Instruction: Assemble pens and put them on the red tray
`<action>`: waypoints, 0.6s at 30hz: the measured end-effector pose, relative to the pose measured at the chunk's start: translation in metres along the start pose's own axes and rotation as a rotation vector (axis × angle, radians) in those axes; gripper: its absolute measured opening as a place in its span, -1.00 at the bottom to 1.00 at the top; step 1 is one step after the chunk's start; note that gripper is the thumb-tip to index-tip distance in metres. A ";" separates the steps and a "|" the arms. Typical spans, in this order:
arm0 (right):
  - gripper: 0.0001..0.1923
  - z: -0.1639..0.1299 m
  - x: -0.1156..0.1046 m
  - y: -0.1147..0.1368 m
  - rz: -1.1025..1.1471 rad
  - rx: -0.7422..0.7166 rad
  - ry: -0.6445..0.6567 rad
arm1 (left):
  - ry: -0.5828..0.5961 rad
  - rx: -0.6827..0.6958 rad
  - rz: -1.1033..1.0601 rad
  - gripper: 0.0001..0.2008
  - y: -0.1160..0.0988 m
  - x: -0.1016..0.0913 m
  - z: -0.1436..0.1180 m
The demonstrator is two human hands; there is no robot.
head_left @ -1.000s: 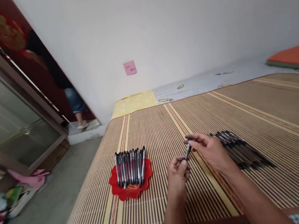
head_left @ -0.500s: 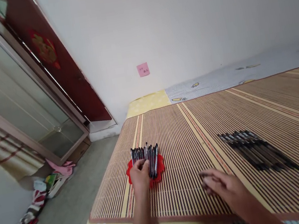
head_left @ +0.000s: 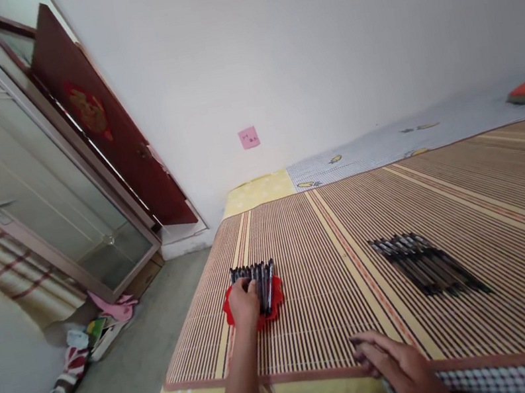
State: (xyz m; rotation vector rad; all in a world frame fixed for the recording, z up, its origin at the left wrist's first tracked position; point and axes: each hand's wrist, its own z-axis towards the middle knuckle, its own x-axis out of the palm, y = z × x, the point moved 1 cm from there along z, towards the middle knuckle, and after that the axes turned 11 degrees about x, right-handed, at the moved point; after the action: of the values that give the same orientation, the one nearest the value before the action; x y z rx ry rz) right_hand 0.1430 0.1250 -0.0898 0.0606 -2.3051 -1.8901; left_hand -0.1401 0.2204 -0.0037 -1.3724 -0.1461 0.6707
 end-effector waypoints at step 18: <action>-0.38 -0.053 0.005 0.055 -0.280 -0.534 0.077 | 0.594 -0.319 -1.075 -0.34 -0.047 0.083 -0.197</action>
State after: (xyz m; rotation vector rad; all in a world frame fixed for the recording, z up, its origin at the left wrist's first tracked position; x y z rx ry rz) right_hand 0.1502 0.0842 -0.0261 0.3979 -1.7430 -2.5254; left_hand 0.0359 0.0932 -0.0265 -1.4910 -0.4770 -0.6778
